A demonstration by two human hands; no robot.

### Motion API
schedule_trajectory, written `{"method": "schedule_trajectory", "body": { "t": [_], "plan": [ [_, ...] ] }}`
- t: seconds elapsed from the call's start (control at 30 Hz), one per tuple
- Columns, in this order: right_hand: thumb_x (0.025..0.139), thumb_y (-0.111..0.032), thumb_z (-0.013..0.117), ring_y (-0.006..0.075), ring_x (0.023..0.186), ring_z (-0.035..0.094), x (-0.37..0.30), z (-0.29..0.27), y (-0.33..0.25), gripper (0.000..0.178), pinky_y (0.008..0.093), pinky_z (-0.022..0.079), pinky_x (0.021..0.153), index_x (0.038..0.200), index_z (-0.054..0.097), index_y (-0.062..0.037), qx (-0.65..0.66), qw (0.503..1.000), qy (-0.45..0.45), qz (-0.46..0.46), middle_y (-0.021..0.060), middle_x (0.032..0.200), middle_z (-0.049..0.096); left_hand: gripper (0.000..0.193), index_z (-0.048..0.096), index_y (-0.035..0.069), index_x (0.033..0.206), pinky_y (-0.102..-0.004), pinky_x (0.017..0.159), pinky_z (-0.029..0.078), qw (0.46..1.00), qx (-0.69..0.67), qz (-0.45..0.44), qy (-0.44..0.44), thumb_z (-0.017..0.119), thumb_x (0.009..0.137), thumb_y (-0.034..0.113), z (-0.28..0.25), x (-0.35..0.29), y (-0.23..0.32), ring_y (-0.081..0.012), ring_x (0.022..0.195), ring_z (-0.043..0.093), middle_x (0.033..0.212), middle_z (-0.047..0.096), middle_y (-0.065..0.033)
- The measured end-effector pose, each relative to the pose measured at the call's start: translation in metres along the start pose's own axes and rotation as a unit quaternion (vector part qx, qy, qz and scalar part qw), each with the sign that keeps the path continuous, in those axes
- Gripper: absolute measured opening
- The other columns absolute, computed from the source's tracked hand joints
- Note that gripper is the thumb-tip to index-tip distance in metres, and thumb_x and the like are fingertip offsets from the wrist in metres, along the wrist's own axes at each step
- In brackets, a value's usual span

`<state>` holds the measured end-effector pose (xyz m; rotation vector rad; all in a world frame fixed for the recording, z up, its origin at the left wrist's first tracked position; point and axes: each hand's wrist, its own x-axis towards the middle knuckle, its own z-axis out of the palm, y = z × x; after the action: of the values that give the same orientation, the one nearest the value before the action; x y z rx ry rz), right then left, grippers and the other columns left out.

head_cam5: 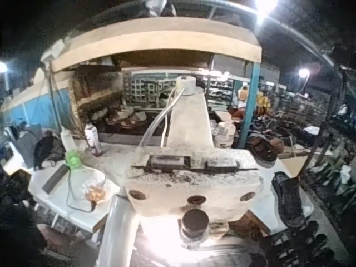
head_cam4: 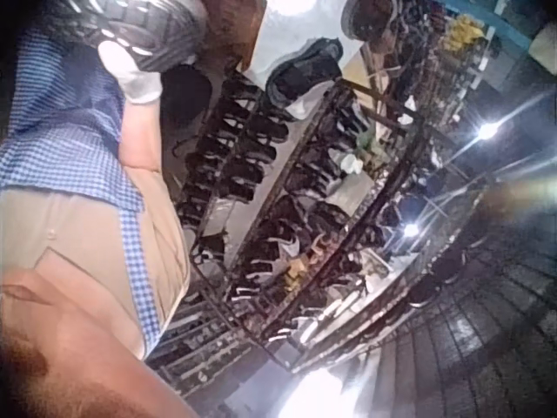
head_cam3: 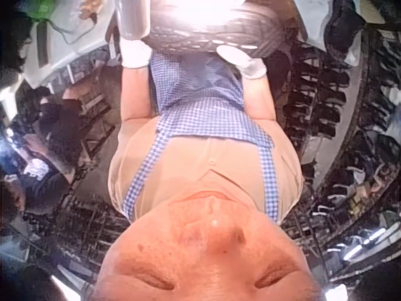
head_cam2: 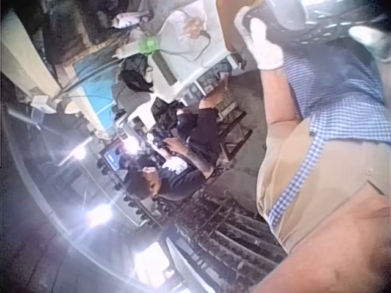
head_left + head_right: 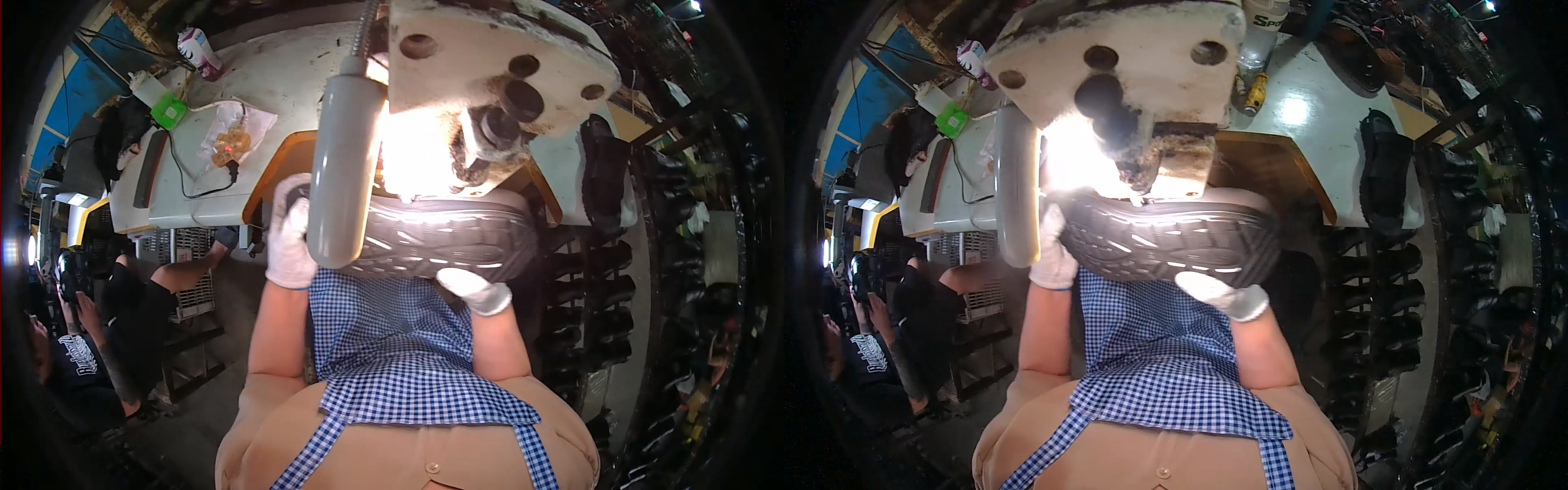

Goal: Stitching soles onto shoes using an industrial sewing machine.

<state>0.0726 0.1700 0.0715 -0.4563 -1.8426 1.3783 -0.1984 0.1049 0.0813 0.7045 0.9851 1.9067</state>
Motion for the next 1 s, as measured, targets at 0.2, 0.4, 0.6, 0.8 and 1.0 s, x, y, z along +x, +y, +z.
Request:
{"method": "schedule_trajectory", "body": {
  "t": [0.2, 0.4, 0.6, 0.8, 1.0],
  "plan": [
    [0.085, -0.018, 0.078, 0.0267, 0.134, 0.052, 0.016, 0.039, 0.002, 0.071, 0.0407, 0.041, 0.114, 0.147, 0.045, -0.0057, 0.090, 0.992, 0.011, 0.089, 0.0131, 0.144, 0.055, 0.045, 0.054, 0.006, 0.135, -0.0439, 0.102, 0.053, 0.990, -0.129, -0.050, 0.021, 0.068, 0.095, 0.019, -0.057, 0.000, 0.000, -0.0262, 0.114, 0.065, 0.123, 0.066, -0.0120],
    [0.078, -0.024, 0.087, 0.0224, 0.124, 0.060, 0.038, 0.026, -0.011, 0.076, 0.0368, 0.048, 0.107, 0.141, 0.050, -0.0020, 0.073, 0.969, -0.048, 0.230, 0.0128, 0.134, 0.062, 0.059, 0.042, 0.001, 0.147, -0.0439, 0.118, 0.038, 0.992, -0.102, -0.065, 0.021, 0.064, 0.094, 0.013, -0.087, -0.029, -0.011, -0.0320, 0.139, 0.046, 0.146, 0.052, -0.0189],
    [0.079, -0.047, 0.080, 0.0268, 0.089, 0.070, 0.079, -0.030, -0.059, 0.050, 0.0370, 0.055, 0.085, 0.106, 0.074, -0.0059, -0.241, 0.925, -0.233, 0.179, 0.0147, 0.095, 0.073, 0.073, 0.043, 0.001, 0.148, -0.0451, 0.124, 0.025, 0.979, 0.031, -0.009, -0.199, 0.075, 0.084, 0.014, -0.006, -0.029, 0.004, -0.0329, 0.146, 0.039, 0.151, 0.047, -0.0222],
    [0.075, -0.058, 0.077, 0.0351, 0.094, 0.069, 0.104, -0.047, -0.082, 0.063, 0.0405, 0.054, 0.084, 0.103, 0.071, -0.0018, -0.419, 0.861, -0.289, 0.024, 0.0195, 0.099, 0.071, 0.074, 0.046, 0.001, 0.141, -0.0372, 0.102, 0.050, 0.976, 0.026, -0.174, -0.130, 0.084, 0.078, 0.009, 0.077, -0.032, -0.012, -0.0206, 0.118, 0.060, 0.129, 0.061, -0.0106],
    [0.072, -0.034, 0.091, 0.0340, 0.127, 0.058, 0.017, -0.065, -0.017, 0.081, 0.0446, 0.046, 0.108, 0.134, 0.056, 0.0039, -0.274, 0.943, 0.165, -0.088, 0.0163, 0.135, 0.060, 0.062, 0.047, 0.003, 0.136, -0.0359, 0.104, 0.047, 0.976, -0.090, -0.182, -0.080, 0.078, 0.083, 0.007, 0.088, -0.045, -0.027, -0.0193, 0.119, 0.058, 0.127, 0.061, -0.0093]
  ]
}}
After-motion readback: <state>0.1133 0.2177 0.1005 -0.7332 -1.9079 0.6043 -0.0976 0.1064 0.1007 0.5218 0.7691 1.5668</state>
